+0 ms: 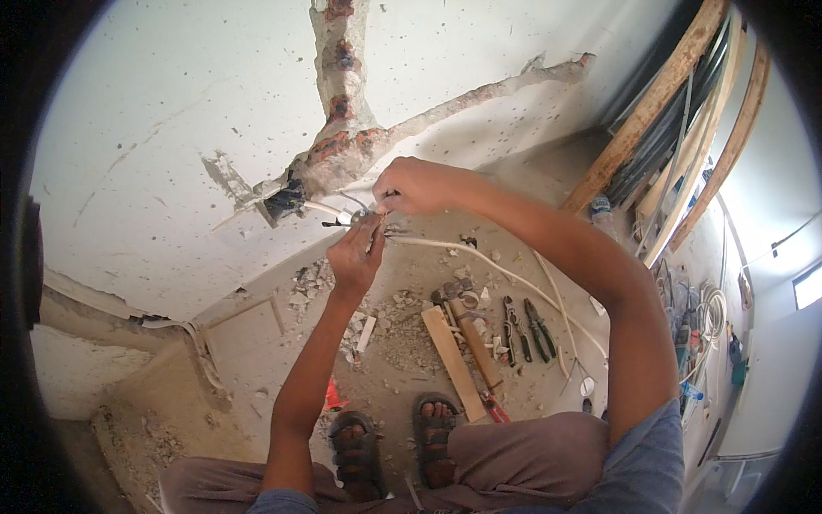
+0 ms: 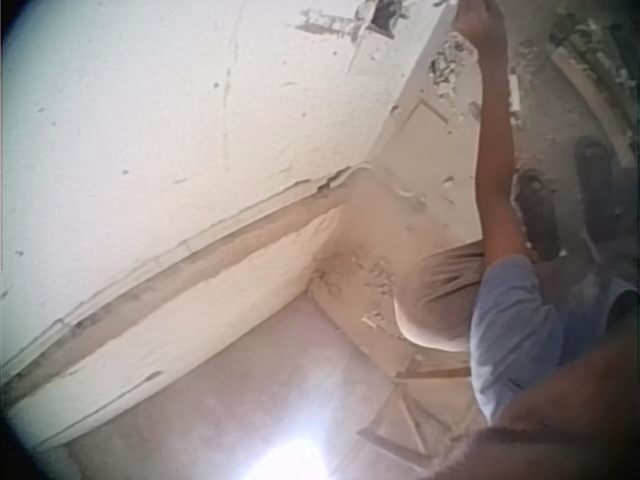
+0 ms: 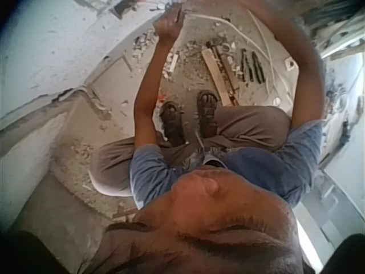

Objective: The person prepares electrical wires in a wall box by using pliers to strip insulation, cutting the ends to length, and wrapping electrical tape around the wires to secure them.

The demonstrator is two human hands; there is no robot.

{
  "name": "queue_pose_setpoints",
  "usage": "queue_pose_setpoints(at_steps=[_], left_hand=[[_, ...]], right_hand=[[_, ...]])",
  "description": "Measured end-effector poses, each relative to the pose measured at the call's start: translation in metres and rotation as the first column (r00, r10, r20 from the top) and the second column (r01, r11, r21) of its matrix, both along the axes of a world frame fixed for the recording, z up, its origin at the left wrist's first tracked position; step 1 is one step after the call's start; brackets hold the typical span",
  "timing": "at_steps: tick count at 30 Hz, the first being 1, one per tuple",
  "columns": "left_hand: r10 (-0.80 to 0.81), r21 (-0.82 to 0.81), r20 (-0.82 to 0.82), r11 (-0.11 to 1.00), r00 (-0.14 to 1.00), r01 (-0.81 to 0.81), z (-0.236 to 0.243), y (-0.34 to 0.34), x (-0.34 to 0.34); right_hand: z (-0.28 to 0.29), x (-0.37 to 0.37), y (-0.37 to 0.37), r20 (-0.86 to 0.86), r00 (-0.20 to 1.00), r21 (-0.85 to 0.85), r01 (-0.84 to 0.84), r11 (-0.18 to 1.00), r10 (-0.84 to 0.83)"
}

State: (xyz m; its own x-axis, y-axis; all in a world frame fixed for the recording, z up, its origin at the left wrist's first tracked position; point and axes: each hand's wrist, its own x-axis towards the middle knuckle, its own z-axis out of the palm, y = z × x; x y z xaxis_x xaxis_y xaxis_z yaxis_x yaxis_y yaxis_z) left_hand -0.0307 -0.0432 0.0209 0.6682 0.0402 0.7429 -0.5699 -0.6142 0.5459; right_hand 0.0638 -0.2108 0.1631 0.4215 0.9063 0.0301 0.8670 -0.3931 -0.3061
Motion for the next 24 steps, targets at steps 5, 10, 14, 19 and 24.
queue_pose_setpoints(at_steps=[5, 10, 14, 19, 24], left_hand=[[0.041, 0.085, 0.101, 0.995, 0.994, -0.05, -0.01, -0.001, 0.002], [-0.033, 0.104, 0.174, 0.994, 0.984, 0.015, -0.009, 0.008, 0.0], [-0.099, 0.095, 0.104, 0.992, 0.99, 0.089, -0.009, 0.013, -0.005], [-0.153, 0.099, 0.121, 0.985, 0.981, 0.141, -0.013, 0.019, -0.007], [-0.155, 0.099, 0.111, 0.985, 0.982, 0.145, -0.017, 0.021, -0.009]], right_hand=[[-0.006, 0.021, 0.001, -0.503, 0.815, -0.205, 0.209, 0.956, -0.286], [-0.014, 0.024, -0.003, -0.838, 0.306, -0.358, 0.317, 0.878, -0.452], [-0.019, 0.023, -0.003, -0.892, 0.09, -0.392, 0.335, 0.857, -0.444], [-0.04, 0.022, -0.005, -0.921, -0.064, -0.386, 0.305, 0.871, -0.385], [-0.05, 0.016, -0.007, -0.968, -0.056, -0.249, 0.255, 0.934, -0.243]])
